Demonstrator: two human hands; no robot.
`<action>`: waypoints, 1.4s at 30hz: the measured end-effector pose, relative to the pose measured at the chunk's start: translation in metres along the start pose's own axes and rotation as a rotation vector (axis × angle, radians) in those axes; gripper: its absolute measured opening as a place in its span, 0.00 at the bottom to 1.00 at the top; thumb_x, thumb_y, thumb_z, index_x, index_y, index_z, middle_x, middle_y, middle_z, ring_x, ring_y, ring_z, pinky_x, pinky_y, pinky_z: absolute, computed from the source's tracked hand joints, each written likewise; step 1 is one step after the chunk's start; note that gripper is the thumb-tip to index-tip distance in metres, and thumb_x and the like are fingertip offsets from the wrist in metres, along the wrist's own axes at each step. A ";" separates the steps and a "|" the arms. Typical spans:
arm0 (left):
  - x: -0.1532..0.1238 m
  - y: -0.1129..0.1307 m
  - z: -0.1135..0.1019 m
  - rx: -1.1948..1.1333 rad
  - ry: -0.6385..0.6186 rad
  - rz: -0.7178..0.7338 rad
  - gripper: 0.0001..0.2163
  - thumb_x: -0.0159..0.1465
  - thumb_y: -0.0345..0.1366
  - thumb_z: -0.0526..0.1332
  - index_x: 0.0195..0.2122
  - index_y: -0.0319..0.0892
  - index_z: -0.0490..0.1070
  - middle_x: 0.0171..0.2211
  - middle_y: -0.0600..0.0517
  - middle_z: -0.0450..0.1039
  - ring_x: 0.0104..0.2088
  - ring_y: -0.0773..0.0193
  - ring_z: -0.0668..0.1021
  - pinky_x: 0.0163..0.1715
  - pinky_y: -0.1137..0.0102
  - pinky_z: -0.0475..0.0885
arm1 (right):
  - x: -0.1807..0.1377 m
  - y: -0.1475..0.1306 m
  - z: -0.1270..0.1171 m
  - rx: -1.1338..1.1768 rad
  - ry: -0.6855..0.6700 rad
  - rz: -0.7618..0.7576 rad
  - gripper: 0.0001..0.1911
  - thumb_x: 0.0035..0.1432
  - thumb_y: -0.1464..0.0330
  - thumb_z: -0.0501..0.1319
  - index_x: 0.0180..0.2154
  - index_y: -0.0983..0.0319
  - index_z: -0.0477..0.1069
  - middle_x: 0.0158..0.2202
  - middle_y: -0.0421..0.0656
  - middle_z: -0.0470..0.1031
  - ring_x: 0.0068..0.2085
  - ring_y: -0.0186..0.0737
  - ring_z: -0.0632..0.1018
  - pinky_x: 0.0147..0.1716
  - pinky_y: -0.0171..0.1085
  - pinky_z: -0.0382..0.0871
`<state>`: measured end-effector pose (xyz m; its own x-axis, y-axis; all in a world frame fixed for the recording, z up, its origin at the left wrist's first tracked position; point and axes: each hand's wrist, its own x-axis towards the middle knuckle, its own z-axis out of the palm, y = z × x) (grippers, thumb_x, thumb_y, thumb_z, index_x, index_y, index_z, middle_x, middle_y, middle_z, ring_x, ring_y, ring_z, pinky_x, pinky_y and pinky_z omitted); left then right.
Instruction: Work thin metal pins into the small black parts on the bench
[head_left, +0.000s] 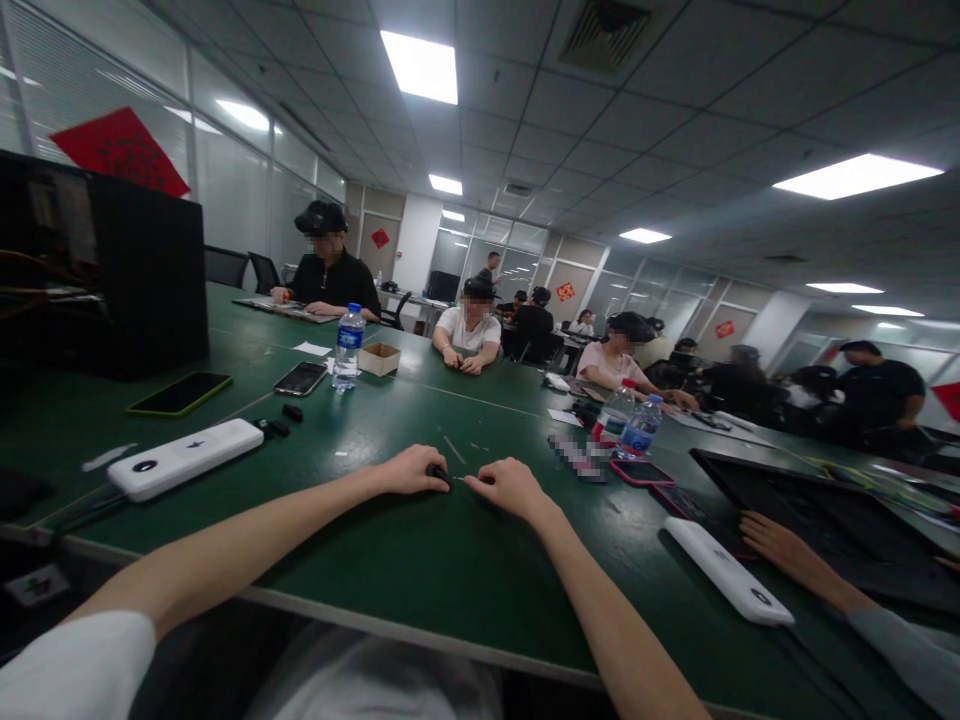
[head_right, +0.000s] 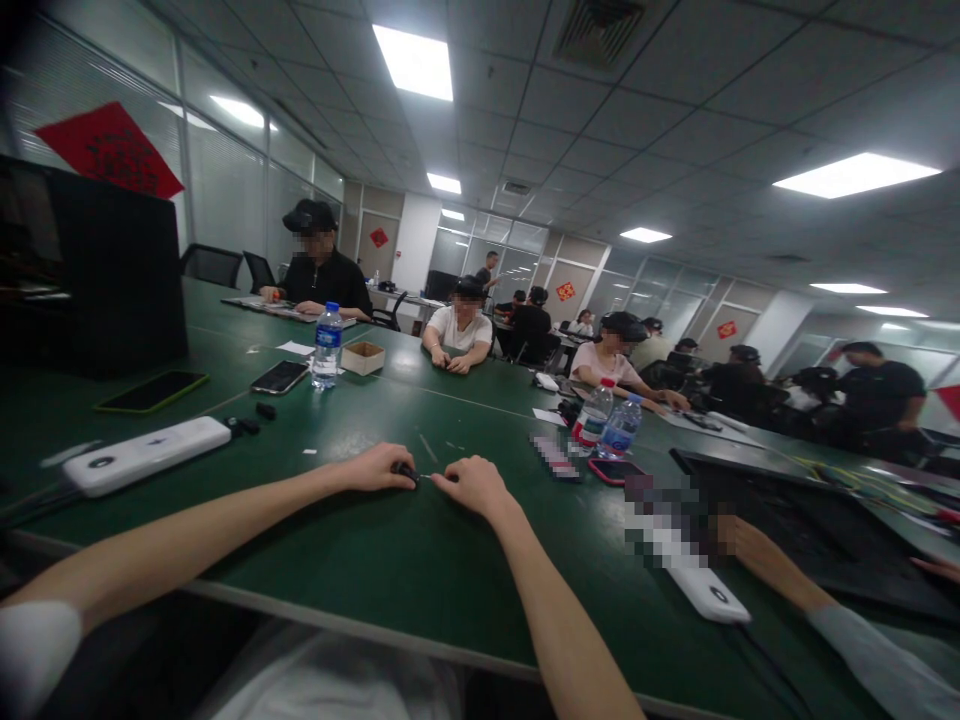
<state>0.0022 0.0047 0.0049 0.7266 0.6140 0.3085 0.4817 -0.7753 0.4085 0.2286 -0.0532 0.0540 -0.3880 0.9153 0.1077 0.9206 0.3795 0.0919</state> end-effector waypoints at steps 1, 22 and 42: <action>0.000 0.000 0.000 0.001 0.000 0.003 0.15 0.59 0.47 0.63 0.40 0.42 0.74 0.36 0.50 0.73 0.36 0.62 0.74 0.34 0.72 0.64 | 0.000 0.000 0.001 -0.012 -0.010 0.001 0.31 0.60 0.44 0.45 0.36 0.55 0.79 0.34 0.43 0.80 0.35 0.39 0.77 0.33 0.32 0.64; -0.001 -0.003 0.004 -0.010 0.027 0.017 0.14 0.59 0.47 0.63 0.40 0.42 0.74 0.36 0.51 0.74 0.36 0.62 0.75 0.34 0.72 0.65 | -0.003 -0.006 0.001 -0.013 -0.018 0.003 0.31 0.61 0.44 0.44 0.36 0.55 0.78 0.34 0.43 0.80 0.36 0.39 0.77 0.33 0.32 0.64; -0.001 0.000 0.002 -0.002 0.008 0.002 0.14 0.59 0.47 0.62 0.40 0.42 0.74 0.35 0.51 0.74 0.35 0.62 0.74 0.33 0.73 0.65 | -0.003 -0.005 0.002 -0.022 -0.003 -0.030 0.32 0.61 0.45 0.43 0.35 0.56 0.78 0.34 0.43 0.80 0.35 0.39 0.77 0.33 0.33 0.65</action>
<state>0.0023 0.0040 0.0030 0.7237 0.6134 0.3162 0.4790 -0.7763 0.4097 0.2248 -0.0580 0.0517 -0.4154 0.9039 0.1017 0.9073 0.4038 0.1173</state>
